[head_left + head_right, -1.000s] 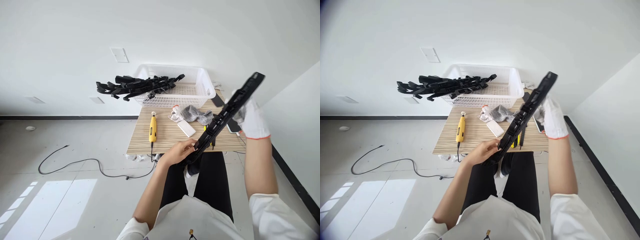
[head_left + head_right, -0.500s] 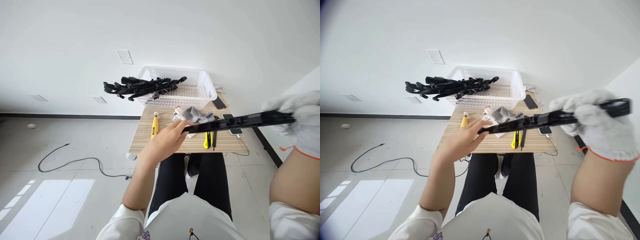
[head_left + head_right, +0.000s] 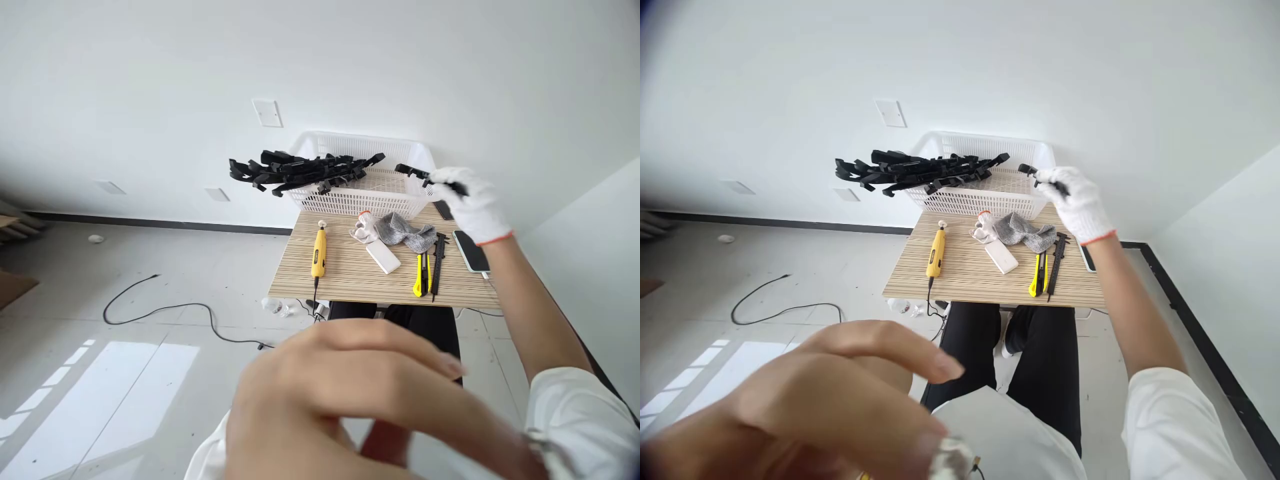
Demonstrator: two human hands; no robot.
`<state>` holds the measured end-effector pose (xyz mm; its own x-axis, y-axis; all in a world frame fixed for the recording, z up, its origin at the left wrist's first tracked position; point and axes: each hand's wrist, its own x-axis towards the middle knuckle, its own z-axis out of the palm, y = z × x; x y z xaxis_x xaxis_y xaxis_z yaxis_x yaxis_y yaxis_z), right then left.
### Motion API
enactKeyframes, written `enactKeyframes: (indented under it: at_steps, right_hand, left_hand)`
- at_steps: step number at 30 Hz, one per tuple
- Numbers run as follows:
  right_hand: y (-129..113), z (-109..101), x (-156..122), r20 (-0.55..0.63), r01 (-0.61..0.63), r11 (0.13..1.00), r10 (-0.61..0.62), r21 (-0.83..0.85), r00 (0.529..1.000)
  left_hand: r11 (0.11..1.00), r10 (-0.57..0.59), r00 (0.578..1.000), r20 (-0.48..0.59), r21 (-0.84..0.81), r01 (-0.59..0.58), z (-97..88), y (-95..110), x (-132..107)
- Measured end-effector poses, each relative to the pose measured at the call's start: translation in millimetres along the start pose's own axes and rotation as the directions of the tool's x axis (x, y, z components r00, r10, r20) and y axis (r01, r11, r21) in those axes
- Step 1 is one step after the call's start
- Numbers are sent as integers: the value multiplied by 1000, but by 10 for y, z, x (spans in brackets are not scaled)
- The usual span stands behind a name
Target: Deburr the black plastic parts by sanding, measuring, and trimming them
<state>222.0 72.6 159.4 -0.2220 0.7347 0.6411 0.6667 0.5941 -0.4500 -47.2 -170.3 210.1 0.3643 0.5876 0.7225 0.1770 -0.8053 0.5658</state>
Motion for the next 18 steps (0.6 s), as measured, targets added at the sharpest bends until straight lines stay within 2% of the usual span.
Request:
enactKeyframes:
  at_steps: [1, 4, 5, 6, 8, 12, 15, 18]
  right_hand:
    - [106, 113, 63, 43, 10, 998, -8, -64, 999]
    - [369, 396, 157, 151, 0, 967, 40, -254, 988]
    - [421, 467, 163, 164, -25, 951, 79, -308, 983]
    - [455, 525, 163, 166, -49, 933, 115, -355, 979]
    - [477, 596, 160, 161, -74, 897, 159, -436, 974]
    - [450, 570, 195, 195, -43, 830, 181, -556, 964]
    - [444, 475, 240, 228, -43, 782, 234, -622, 945]
    - [445, 405, 281, 267, -34, 746, 280, -666, 922]
  left_hand:
    - [999, -25, 995, -101, -47, 20, -68, -63, -46]
    - [997, -2, 988, -157, -74, -10, -246, -359, -92]
    - [998, 41, 976, -213, -28, -48, -283, -489, -80]
    - [987, 159, 940, -301, 31, -157, -308, -624, -58]
    - [957, 282, 922, -265, 143, -251, -330, -878, -8]
    - [943, 207, 963, -173, 299, -148, -353, -1169, 58]
    - [924, 124, 973, -196, 380, -41, -389, -1276, 105]
    - [877, -54, 972, -227, 455, 155, -394, -1493, 218]
